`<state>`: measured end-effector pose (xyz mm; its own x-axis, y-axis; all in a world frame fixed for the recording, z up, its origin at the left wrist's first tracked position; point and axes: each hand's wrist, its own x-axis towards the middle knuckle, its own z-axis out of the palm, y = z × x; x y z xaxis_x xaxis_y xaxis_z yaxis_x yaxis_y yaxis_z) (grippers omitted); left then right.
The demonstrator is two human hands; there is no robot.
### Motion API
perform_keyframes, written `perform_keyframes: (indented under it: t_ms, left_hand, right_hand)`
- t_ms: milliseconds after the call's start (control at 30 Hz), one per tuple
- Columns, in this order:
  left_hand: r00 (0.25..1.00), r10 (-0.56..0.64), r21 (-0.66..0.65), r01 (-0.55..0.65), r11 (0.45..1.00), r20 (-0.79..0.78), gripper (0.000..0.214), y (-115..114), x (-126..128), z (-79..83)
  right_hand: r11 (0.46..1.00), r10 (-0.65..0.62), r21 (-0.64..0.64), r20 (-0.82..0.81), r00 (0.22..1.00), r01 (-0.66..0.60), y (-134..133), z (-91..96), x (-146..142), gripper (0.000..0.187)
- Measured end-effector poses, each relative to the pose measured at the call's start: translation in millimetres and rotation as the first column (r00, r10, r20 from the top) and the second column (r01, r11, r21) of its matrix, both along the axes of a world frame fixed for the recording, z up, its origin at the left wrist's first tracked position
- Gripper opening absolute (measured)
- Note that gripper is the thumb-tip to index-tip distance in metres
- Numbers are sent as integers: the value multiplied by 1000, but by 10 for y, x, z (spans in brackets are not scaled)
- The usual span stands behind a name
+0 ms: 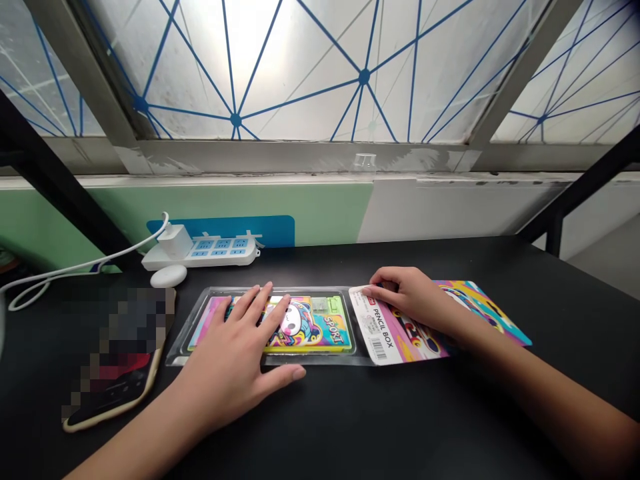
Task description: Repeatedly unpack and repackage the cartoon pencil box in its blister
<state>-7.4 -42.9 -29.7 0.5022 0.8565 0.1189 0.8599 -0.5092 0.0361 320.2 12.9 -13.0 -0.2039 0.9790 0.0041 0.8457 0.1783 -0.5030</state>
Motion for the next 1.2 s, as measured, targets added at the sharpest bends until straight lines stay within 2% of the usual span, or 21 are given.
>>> perform_keyframes:
  t_ms: [133,400,533,700,900,1000,1200]
  left_hand:
    - [1000,-4,5,4,1000,5,83,-2,13,-13]
    - [1000,-23,-10,23,1000,15,83,34,-42,-14]
    - [1000,-14,-45,15,999,14,83,57,-35,38]
    - [999,35,-88,-36,995,-11,87,50,100,49]
    - [1000,28,-94,-29,995,-11,88,2,274,37]
    - [999,40,-103,-41,994,-4,88,-16,317,36]
    - [995,92,-151,-86,985,35,89,-59,563,29]
  right_hand:
    - [998,-25,-61,-55,998,22,-11,8,-8,41]
    - [997,72,10,-18,997,-72,45,28,58,38]
    - [998,43,41,-2,999,-43,43,-1,37,38]
    - [1000,-6,30,-28,1000,7,-28,-41,-40,39]
    - [996,87,29,82,993,-89,-13,7,-75,36]
    - [993,108,31,70,992,-111,13,-3,-36,35]
    - [994,56,88,85,995,-63,12,-91,-84,33]
